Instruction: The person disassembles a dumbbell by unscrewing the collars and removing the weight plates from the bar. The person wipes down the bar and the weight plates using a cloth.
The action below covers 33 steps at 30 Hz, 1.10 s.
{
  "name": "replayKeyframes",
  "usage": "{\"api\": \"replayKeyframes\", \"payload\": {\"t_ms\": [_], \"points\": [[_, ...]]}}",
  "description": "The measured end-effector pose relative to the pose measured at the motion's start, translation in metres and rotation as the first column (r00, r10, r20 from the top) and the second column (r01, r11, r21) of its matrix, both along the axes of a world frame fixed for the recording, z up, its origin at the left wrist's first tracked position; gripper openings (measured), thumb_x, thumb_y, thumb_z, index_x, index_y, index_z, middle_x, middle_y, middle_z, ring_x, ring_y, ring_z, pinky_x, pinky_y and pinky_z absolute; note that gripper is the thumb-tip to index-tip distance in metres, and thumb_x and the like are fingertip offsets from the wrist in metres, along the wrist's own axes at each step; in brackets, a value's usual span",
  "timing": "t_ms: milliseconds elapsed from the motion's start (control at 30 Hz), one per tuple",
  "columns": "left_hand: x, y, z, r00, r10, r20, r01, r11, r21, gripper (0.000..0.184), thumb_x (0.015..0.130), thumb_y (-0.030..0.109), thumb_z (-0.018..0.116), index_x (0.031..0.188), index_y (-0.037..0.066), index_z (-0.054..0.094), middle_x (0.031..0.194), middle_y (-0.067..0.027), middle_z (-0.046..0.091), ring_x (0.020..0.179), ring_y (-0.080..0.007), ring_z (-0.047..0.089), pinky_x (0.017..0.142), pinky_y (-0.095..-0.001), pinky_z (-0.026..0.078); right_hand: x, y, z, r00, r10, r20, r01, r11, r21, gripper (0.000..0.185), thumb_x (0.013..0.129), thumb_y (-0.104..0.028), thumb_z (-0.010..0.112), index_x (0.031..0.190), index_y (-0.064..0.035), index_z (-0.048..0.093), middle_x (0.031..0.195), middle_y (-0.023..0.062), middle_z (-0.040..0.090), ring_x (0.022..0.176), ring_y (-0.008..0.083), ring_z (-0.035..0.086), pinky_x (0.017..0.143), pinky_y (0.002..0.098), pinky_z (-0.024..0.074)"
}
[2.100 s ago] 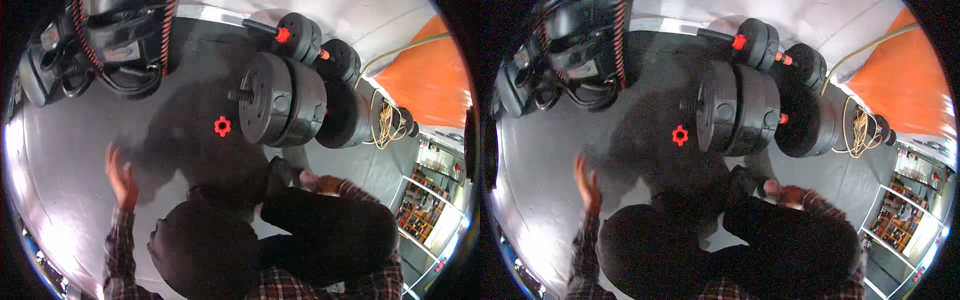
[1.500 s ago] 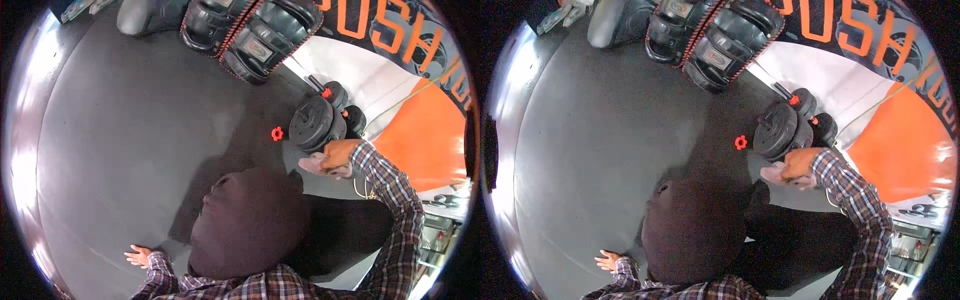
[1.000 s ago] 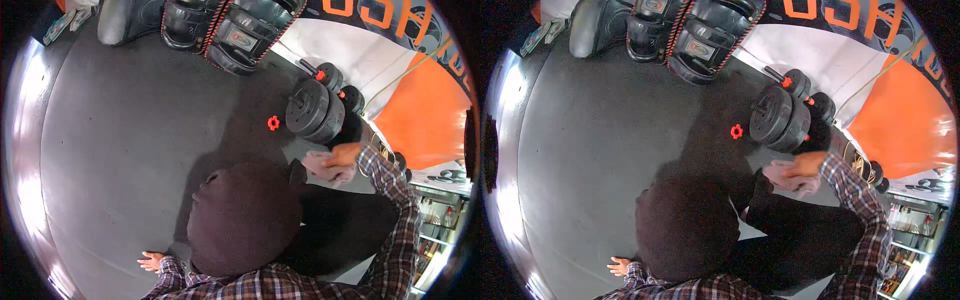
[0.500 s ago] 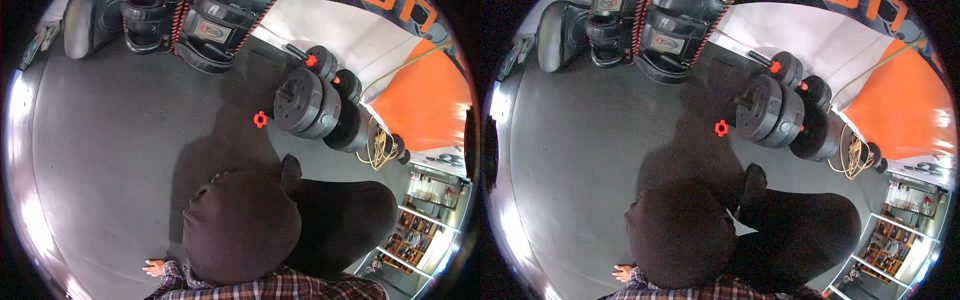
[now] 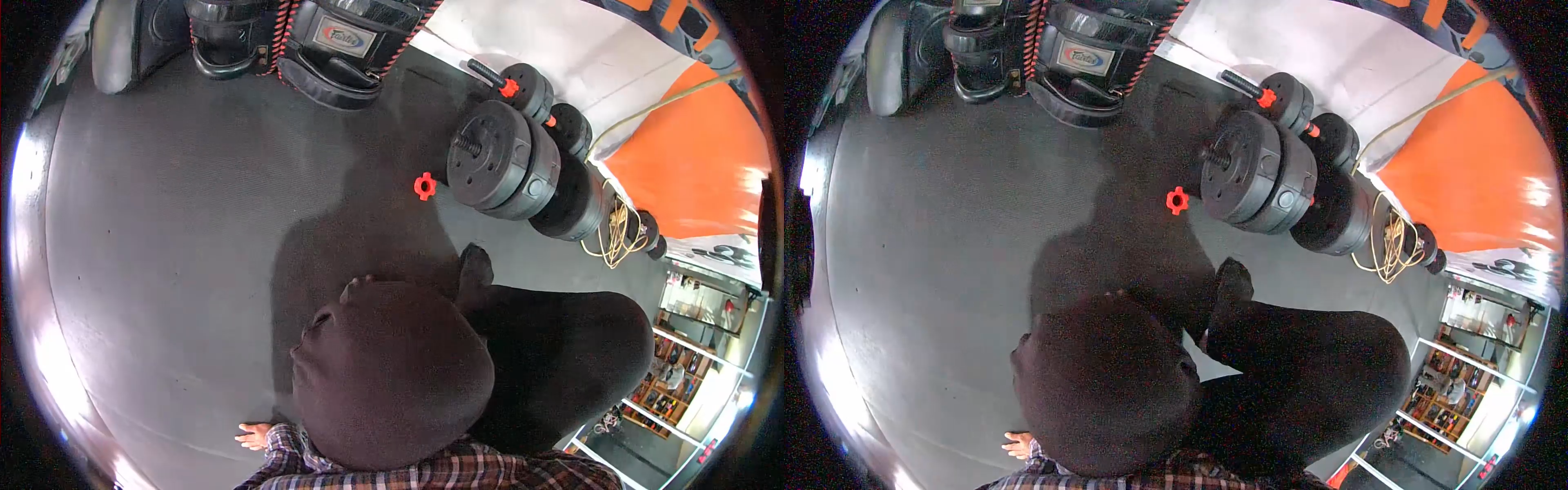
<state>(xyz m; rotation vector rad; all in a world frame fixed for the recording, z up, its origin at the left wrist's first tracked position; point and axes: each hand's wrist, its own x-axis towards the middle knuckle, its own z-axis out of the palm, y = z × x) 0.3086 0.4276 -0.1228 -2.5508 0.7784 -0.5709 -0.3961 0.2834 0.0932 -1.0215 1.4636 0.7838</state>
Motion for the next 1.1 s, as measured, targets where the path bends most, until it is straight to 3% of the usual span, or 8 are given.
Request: {"api": "replayKeyframes", "payload": {"t_ms": [33,167,233,467,1100], "points": [[0.004,0.0,-0.006,0.995,0.104,-0.01,-0.105,0.987,-0.12,0.032,0.103,0.026,0.039,0.134,0.028,0.045,0.153,-0.0174,0.035,0.134,-0.0402,0.041,0.105,-0.0542,0.039,0.001,-0.001,-0.002,1.0,0.003,0.002,-0.003,1.0,-0.003,0.058,0.089,-0.057,0.053,0.115,-0.0078,0.068,0.096,0.0144,0.071,0.085,0.0275,0.068,0.071,0.0419,0.0515],[0.004,0.003,-0.004,0.997,0.077,-0.027,-0.08,0.993,-0.091,0.031,0.103,0.027,0.039,0.134,0.028,0.045,0.152,-0.0166,0.036,0.135,-0.0395,0.041,0.106,-0.0546,0.038,0.008,-0.001,-0.007,1.0,0.009,0.014,-0.009,1.0,-0.016,0.057,0.089,-0.056,0.053,0.115,-0.0077,0.068,0.096,0.0145,0.071,0.085,0.0276,0.068,0.072,0.0418,0.0516],[-0.033,-0.017,0.022,0.994,0.081,-0.069,-0.085,0.995,-0.056,0.031,0.104,0.028,0.04,0.134,0.028,0.045,0.152,-0.0163,0.036,0.135,-0.0392,0.041,0.106,-0.055,0.038,0.011,0.0,-0.008,1.0,0.012,0.013,-0.011,1.0,-0.018,0.056,0.089,-0.056,0.054,0.115,-0.0077,0.068,0.097,0.0145,0.071,0.085,0.0276,0.068,0.072,0.0418,0.0516],[0.002,0.005,-0.01,0.998,0.042,-0.038,-0.043,0.998,-0.035,0.031,0.104,0.029,0.039,0.134,0.029,0.045,0.152,-0.0153,0.037,0.134,-0.0391,0.042,0.106,-0.0546,0.038,0.022,0.0,-0.016,1.0,0.01,0.028,-0.009,0.999,-0.037,0.055,0.089,-0.054,0.054,0.115,-0.0077,0.068,0.097,0.0147,0.071,0.086,0.0278,0.068,0.073,0.0416,0.0516],[0.005,0.013,-0.021,0.994,-0.072,0.08,0.068,0.996,0.062,0.03,0.105,0.034,0.038,0.134,0.033,0.047,0.152,-0.0124,0.039,0.133,-0.0386,0.044,0.106,-0.0531,0.038,0.043,0.001,-0.034,0.998,0.014,0.054,-0.01,0.997,-0.083,0.051,0.09,-0.05,0.054,0.114,-0.0075,0.068,0.099,0.0151,0.071,0.088,0.0282,0.068,0.074,0.0412,0.0517]]}}
